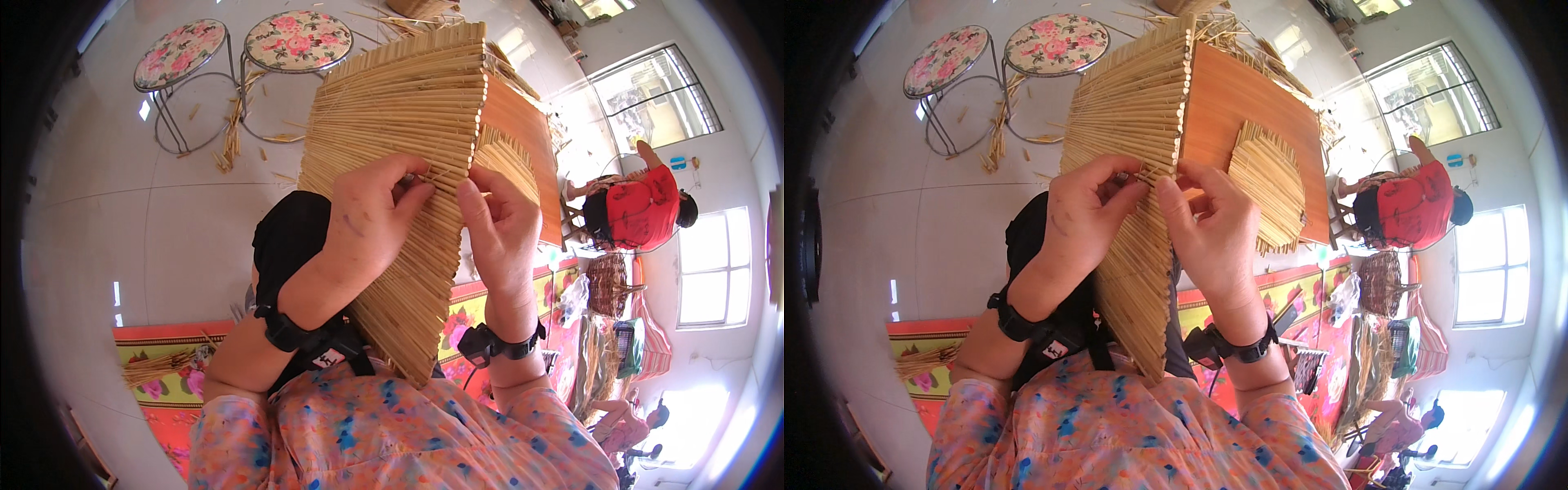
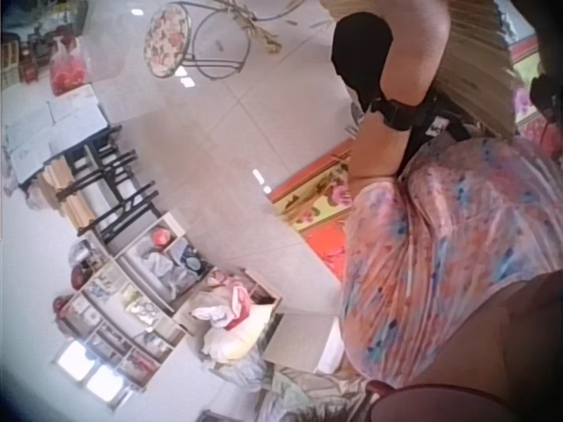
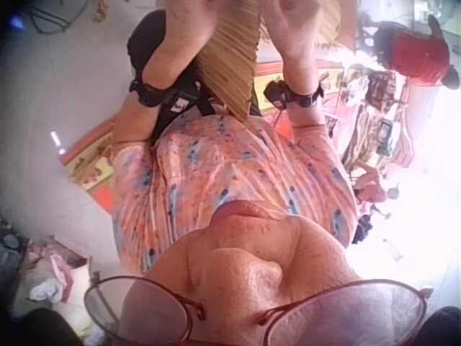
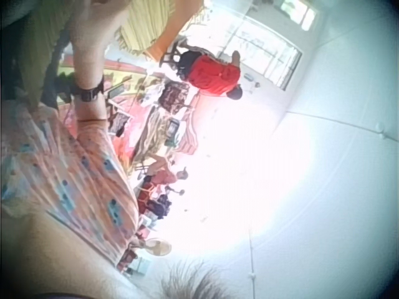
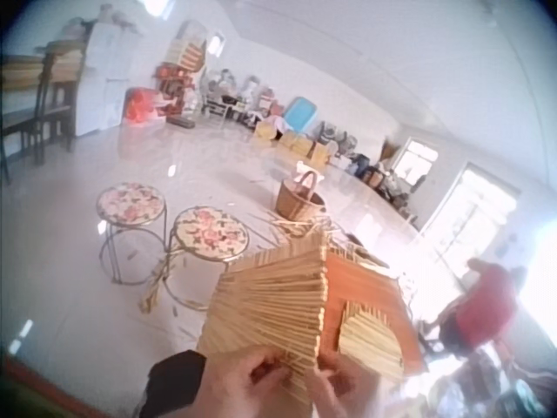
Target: The person assembles a screen by threading white cord through a series of thin bamboo sticks, using shears to trim the cord and their hands to tighten the weave.
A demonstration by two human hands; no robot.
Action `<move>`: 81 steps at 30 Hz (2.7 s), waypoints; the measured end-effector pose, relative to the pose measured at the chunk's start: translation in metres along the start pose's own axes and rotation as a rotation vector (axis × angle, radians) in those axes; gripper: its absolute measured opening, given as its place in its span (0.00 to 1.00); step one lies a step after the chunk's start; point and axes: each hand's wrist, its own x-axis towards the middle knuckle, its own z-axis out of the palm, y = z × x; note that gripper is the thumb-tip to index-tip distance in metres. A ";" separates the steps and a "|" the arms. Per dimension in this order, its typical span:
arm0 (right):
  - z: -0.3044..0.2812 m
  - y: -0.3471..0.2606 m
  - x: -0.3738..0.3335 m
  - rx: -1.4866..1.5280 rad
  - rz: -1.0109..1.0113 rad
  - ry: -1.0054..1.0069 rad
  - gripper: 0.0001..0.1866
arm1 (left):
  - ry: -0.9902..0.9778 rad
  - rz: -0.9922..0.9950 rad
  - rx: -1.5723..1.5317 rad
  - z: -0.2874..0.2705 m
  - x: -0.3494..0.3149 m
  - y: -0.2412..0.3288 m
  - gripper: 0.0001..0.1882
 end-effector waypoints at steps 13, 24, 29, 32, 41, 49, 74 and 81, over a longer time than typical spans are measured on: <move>0.011 -0.005 0.000 -0.077 -0.045 0.108 0.09 | -0.389 -0.337 -0.745 -0.025 0.014 -0.003 0.05; 0.010 0.009 -0.001 -0.139 -0.162 0.146 0.08 | -0.068 0.215 0.022 -0.057 0.025 -0.003 0.02; 0.011 0.010 -0.004 -0.141 -0.194 0.146 0.08 | -0.112 0.422 0.323 -0.067 0.020 0.019 0.04; 0.013 0.010 -0.004 -0.162 -0.210 0.168 0.08 | -0.170 0.412 0.384 -0.063 0.016 0.020 0.06; 0.015 0.010 -0.002 -0.168 -0.233 0.201 0.06 | -0.167 0.456 0.442 -0.062 0.019 0.020 0.09; 0.018 0.005 -0.002 -0.131 -0.194 0.228 0.05 | -0.160 0.494 0.507 -0.061 0.020 0.021 0.09; 0.018 0.006 -0.001 -0.173 -0.227 0.263 0.04 | -0.186 0.508 0.569 -0.061 0.022 0.026 0.09; 0.020 0.005 -0.003 -0.180 -0.241 0.278 0.04 | -0.232 0.498 0.615 -0.061 0.020 0.032 0.09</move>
